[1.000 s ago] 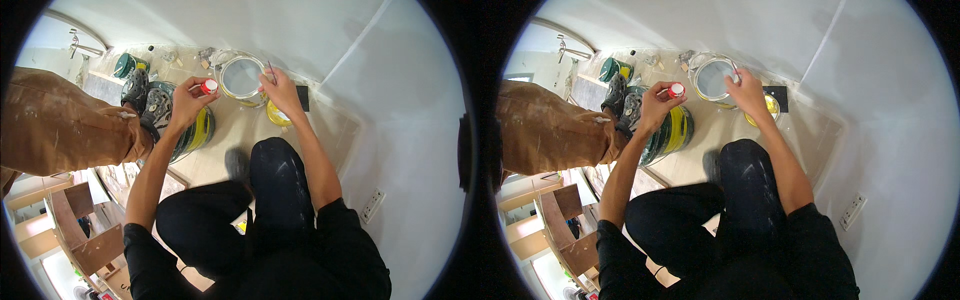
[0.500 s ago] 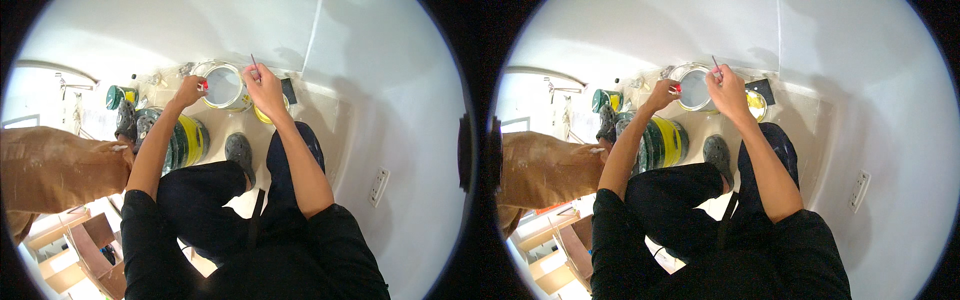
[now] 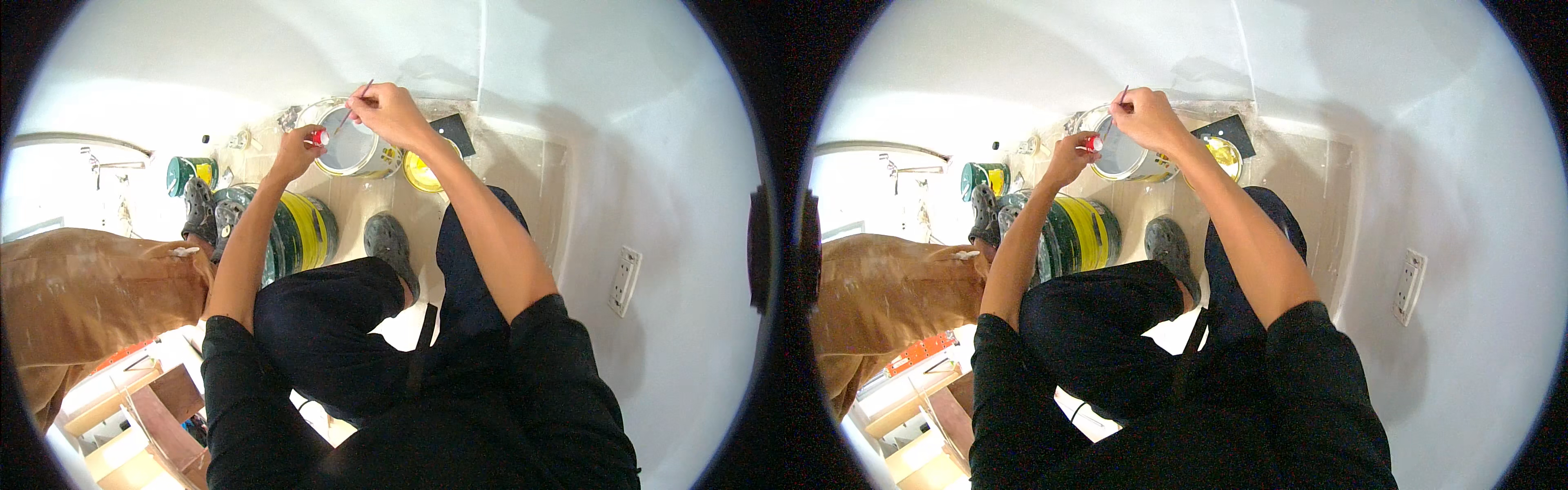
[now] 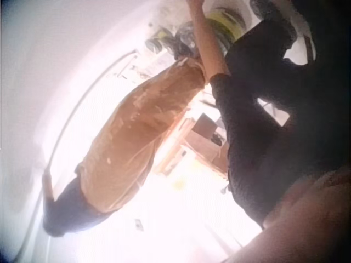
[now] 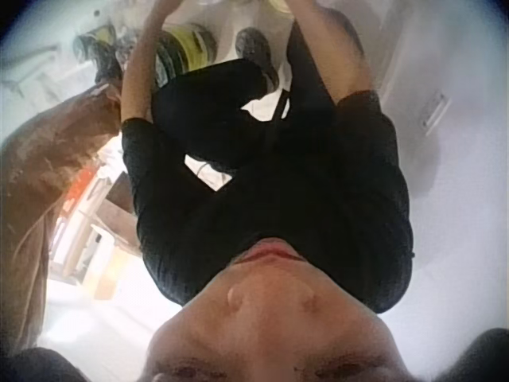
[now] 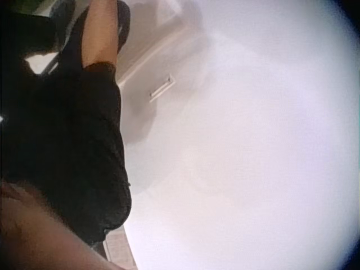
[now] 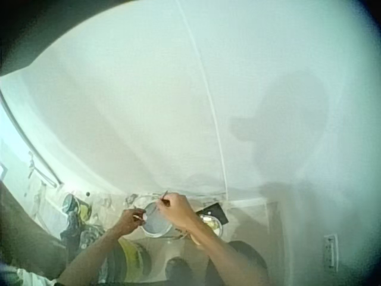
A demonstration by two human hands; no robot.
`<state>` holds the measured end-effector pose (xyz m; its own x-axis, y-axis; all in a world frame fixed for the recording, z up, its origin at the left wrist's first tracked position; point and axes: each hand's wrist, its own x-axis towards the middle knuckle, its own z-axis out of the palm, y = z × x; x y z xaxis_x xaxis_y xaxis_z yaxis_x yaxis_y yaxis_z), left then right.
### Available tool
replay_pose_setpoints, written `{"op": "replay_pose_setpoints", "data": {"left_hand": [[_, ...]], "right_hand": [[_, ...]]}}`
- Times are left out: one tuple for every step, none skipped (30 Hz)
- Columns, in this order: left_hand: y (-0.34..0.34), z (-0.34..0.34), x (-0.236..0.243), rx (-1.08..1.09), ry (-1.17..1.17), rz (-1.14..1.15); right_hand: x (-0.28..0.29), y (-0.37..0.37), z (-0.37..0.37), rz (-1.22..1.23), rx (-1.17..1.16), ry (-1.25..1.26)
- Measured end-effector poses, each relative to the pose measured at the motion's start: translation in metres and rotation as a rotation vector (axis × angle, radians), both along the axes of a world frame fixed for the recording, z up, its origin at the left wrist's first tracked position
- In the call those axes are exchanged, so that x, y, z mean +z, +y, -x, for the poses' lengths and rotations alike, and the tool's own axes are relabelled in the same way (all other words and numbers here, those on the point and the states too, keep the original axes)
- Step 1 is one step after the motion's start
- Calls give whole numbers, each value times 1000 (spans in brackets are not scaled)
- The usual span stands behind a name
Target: The person prepares paint by first stirring a small container of yellow substance with a brush. They then walk to a larger bucket of white paint, open it, and pour the yellow substance into the white paint. Finally, they stir the mixture in the bucket with the brush.
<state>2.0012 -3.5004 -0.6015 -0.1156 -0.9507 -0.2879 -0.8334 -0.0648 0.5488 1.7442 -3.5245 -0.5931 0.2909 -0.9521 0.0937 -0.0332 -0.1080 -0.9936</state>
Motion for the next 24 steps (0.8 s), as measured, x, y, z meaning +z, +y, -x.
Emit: {"op": "replay_pose_setpoints", "data": {"left_hand": [[0,1,1,26,28,-17],[-1,2,3,51,55,-34],[-3,5,3,43,53,-9],[-1,4,0,41,49,13],[1,3,-1,38,45,35],[0,2,-3,37,89,42],[-1,-1,-7,41,132,49],[1,-5,-11,45,175,57],[5,-9,-14,67,180,33],[3,-4,-13,78,189,10],[3,0,-12,89,198,-13],[3,3,-10,102,228,-25],[5,3,-9,120,257,-35],[6,4,-9,138,286,-45],[7,5,-9,140,285,-47],[6,5,-9,142,281,-47],[6,5,-8,144,277,-48],[7,5,-7,148,282,-66],[7,5,-7,149,288,-83],[7,6,-6,150,294,-100],[7,6,-6,154,302,-104],[8,6,-6,160,310,-109],[8,5,-7,166,318,-113],[9,4,-7,169,303,-109]], "right_hand": [[-3,-4,-7,7,51,-30],[-7,-8,-9,26,65,-18],[-11,-13,-10,8,66,-15],[-12,-14,-12,-12,73,-16],[-14,-14,-13,-33,78,-16],[-16,-14,-13,-38,78,-26],[-16,-13,-13,-44,81,-38],[-16,-10,-14,-50,83,-49],[-16,-8,-17,-64,104,-57],[-17,-10,-17,-76,114,-62],[-18,-10,-17,-88,124,-68],[-20,-10,-17,-82,118,-68],[-19,-10,-18,-75,119,-70],[-19,-9,-19,-68,119,-72],[-19,-9,-20,-68,106,-99],[-20,-8,-21,-68,92,-129],[-21,-8,-22,-68,79,-159],[-23,-8,-23,-68,82,-161],[-24,-9,-23,-68,83,-161],[-25,-9,-24,-68,83,-162],[-26,-10,-23,-78,104,-146],[-25,-10,-23,-89,128,-129],[-24,-11,-23,-100,151,-112],[-23,-11,-23,-99,157,-116]]}}
